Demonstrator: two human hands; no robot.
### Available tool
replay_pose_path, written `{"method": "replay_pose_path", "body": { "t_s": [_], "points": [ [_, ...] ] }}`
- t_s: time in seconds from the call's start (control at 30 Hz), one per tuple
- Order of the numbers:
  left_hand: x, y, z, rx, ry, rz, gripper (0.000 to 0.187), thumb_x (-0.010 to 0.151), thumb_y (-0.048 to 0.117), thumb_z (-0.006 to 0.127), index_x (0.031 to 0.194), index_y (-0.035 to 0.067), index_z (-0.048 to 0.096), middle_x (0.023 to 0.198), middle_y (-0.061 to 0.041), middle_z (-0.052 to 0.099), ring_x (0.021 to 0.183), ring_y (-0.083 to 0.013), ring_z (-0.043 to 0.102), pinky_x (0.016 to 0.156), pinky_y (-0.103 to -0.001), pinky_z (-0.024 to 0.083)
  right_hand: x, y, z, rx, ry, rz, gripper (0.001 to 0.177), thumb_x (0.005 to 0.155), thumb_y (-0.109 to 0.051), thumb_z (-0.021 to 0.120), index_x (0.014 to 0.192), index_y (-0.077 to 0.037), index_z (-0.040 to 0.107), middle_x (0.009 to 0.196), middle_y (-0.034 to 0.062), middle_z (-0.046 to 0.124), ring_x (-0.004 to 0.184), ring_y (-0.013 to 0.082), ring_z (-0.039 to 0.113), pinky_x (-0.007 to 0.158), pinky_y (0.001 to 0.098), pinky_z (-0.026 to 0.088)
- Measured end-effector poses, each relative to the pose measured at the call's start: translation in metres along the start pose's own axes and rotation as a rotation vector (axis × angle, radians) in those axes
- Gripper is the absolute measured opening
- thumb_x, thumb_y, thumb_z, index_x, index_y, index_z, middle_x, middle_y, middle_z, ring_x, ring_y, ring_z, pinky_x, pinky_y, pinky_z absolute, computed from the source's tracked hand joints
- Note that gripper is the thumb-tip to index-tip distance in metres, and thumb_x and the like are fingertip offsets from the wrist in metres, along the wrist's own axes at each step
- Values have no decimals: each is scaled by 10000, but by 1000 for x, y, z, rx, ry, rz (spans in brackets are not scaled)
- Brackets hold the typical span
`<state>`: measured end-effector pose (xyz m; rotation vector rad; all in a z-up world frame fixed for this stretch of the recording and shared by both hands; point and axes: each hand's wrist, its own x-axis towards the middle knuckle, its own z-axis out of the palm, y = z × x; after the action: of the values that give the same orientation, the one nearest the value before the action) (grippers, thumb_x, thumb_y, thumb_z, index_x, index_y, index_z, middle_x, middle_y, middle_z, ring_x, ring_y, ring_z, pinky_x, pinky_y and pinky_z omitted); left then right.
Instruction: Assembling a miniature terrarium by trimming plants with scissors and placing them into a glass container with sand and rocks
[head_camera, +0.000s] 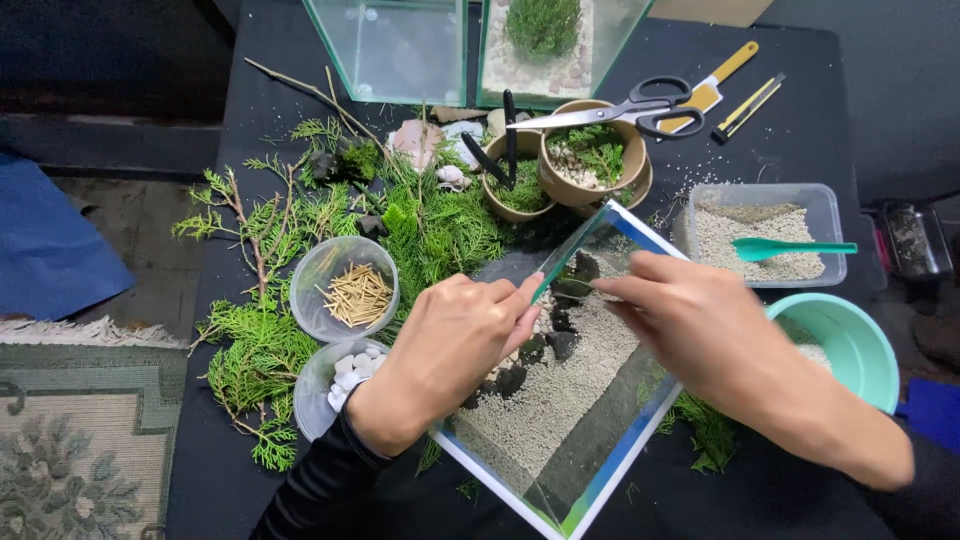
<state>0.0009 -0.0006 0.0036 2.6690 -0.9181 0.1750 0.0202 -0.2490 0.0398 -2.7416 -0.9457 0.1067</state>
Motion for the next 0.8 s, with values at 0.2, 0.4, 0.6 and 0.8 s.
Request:
{"method": "replay_pose_path", "body": {
  "t_s": [0.2,0.4,0.6,0.8],
  "points": [
    [-2,1,-4,57,53,10,236,1068,281,599,1159,120,746,739,37,692,541,-163,656,566,-350,516,-46,-16,-36,104,147,179,323,883,-169,739,1204,-186,758,772,5,583,574,159,530,548,362,433],
    [-10,2,-20,132,-58,-5,472,1044,445,555,1370,112,632,964,-37,773,693,-163,744,664,-340,588,-84,-37,-3,426,434,408,224,858,-47,770,1081,-52,762,933,76,733,785,137,653,758,251,483],
    [-36,3,-30,71,113,-50,457,988,396,694,1297,60,702,993,-59,782,736,-177,725,681,-360,579,-118,-48,69,556,809,512,128,959,56,707,1083,78,685,976,187,674,865,211,617,832,275,501],
    [-47,11,-27,84,147,-83,369,981,419,725,1183,111,754,838,-1,691,671,-200,653,637,-363,500,-114,-52,77,478,833,485,105,949,65,737,1043,90,699,955,207,677,842,224,635,740,260,493]
  ]
}}
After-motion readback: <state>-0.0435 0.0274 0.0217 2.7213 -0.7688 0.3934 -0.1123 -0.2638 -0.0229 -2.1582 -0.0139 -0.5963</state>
